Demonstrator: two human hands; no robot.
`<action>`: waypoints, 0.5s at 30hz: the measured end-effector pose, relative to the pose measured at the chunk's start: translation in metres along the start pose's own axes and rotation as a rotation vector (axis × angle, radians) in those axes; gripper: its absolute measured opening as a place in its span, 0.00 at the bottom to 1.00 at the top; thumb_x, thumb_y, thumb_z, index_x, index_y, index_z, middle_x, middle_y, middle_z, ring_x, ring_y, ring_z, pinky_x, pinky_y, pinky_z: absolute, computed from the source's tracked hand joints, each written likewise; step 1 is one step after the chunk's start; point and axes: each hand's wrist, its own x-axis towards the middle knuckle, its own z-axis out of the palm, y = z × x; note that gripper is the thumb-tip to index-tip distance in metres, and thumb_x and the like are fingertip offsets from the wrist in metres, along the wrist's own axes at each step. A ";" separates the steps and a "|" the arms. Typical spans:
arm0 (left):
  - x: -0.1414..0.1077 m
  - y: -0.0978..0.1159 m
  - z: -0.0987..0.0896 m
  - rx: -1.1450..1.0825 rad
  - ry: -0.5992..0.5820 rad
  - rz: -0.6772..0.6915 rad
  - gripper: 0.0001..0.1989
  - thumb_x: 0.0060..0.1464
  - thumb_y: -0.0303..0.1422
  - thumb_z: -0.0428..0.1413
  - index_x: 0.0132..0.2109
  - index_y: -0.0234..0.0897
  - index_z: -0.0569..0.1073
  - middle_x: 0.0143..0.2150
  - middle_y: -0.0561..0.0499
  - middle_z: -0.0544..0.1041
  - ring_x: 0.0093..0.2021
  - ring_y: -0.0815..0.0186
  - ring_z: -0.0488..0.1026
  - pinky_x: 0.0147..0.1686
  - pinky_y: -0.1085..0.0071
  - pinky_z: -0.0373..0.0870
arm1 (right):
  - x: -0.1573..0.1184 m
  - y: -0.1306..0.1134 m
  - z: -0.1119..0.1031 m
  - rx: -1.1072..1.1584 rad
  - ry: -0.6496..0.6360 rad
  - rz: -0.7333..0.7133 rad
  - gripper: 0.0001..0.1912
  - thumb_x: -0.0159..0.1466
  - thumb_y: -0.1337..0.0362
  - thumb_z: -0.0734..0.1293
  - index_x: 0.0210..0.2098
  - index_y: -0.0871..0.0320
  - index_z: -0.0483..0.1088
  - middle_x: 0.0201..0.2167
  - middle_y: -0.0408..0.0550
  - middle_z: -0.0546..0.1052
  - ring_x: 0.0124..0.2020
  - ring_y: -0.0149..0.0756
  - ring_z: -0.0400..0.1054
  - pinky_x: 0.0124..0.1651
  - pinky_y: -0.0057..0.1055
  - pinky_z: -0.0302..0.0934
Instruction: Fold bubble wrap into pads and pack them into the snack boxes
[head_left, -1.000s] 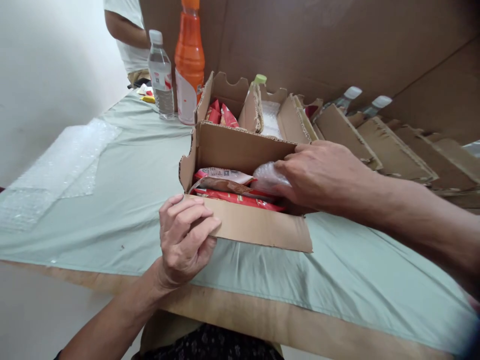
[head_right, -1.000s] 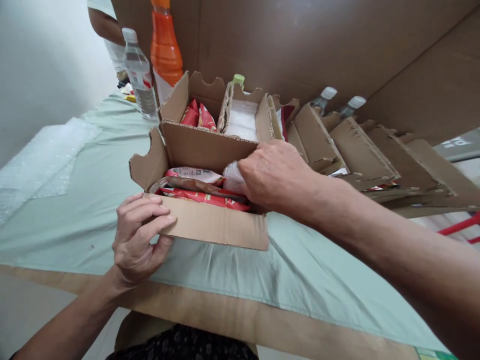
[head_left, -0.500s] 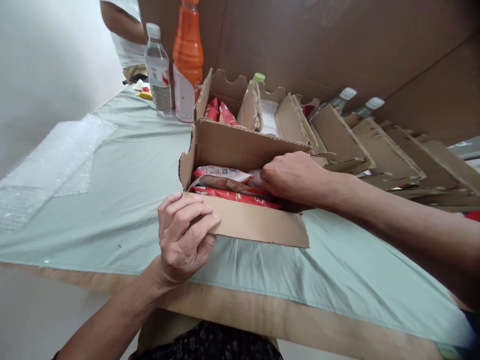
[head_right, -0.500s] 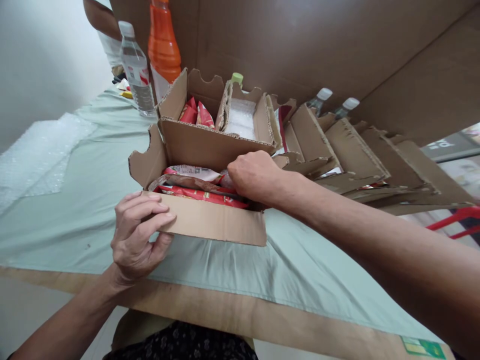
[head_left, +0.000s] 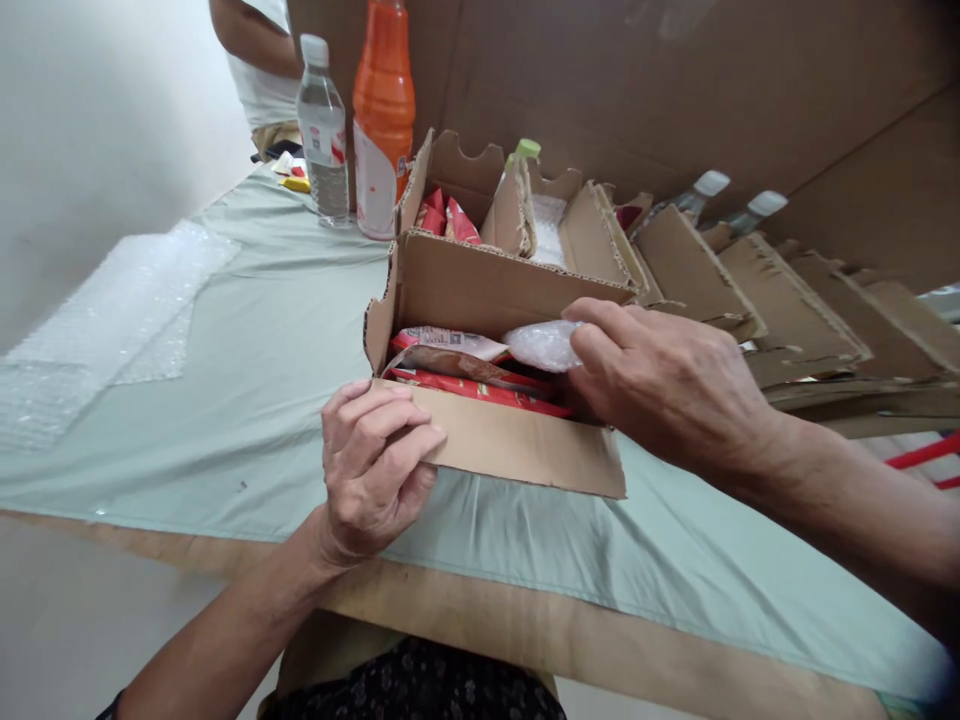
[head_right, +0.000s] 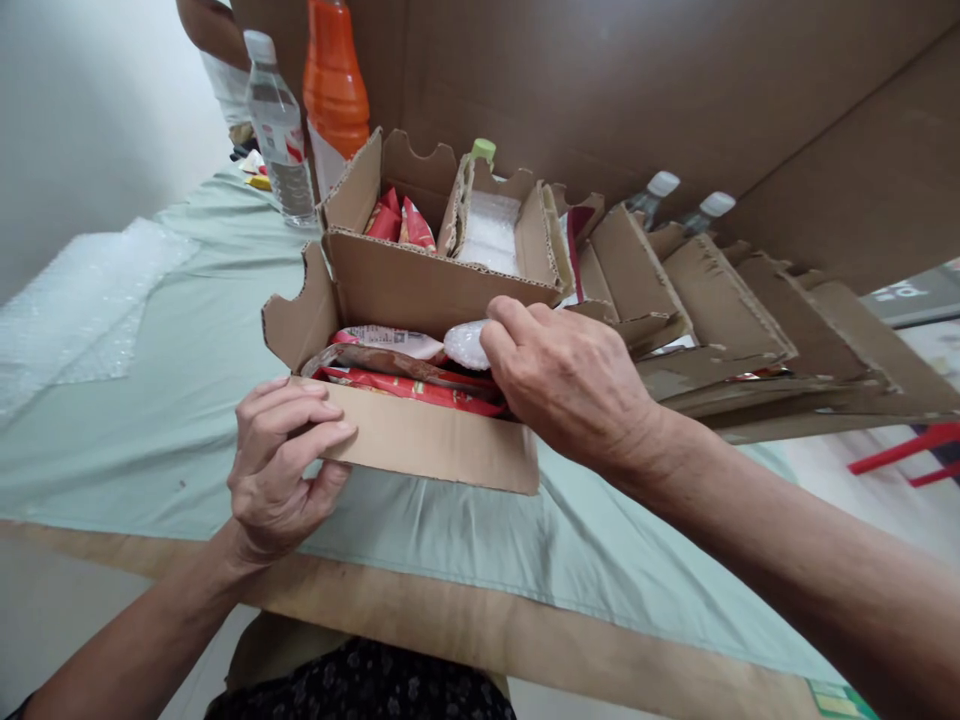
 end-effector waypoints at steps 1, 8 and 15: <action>0.000 0.000 0.000 -0.001 -0.002 0.000 0.13 0.58 0.22 0.59 0.47 0.42 0.76 0.44 0.49 0.80 0.53 0.55 0.77 0.62 0.49 0.68 | 0.000 0.001 -0.001 -0.010 -0.021 -0.006 0.15 0.72 0.71 0.57 0.36 0.62 0.74 0.40 0.57 0.81 0.36 0.41 0.71 0.37 0.36 0.52; -0.001 0.000 0.001 0.004 0.013 -0.013 0.12 0.59 0.24 0.58 0.47 0.44 0.77 0.44 0.49 0.80 0.52 0.55 0.78 0.61 0.49 0.69 | 0.029 0.012 -0.012 0.000 -0.398 -0.040 0.10 0.68 0.69 0.64 0.38 0.63 0.78 0.37 0.58 0.83 0.38 0.46 0.76 0.39 0.36 0.54; 0.000 0.000 0.000 0.010 0.008 -0.006 0.12 0.59 0.24 0.59 0.48 0.43 0.76 0.44 0.49 0.80 0.52 0.55 0.78 0.61 0.49 0.69 | 0.047 0.002 -0.015 -0.060 -0.452 -0.113 0.11 0.65 0.73 0.66 0.37 0.63 0.82 0.35 0.60 0.83 0.41 0.48 0.78 0.38 0.36 0.55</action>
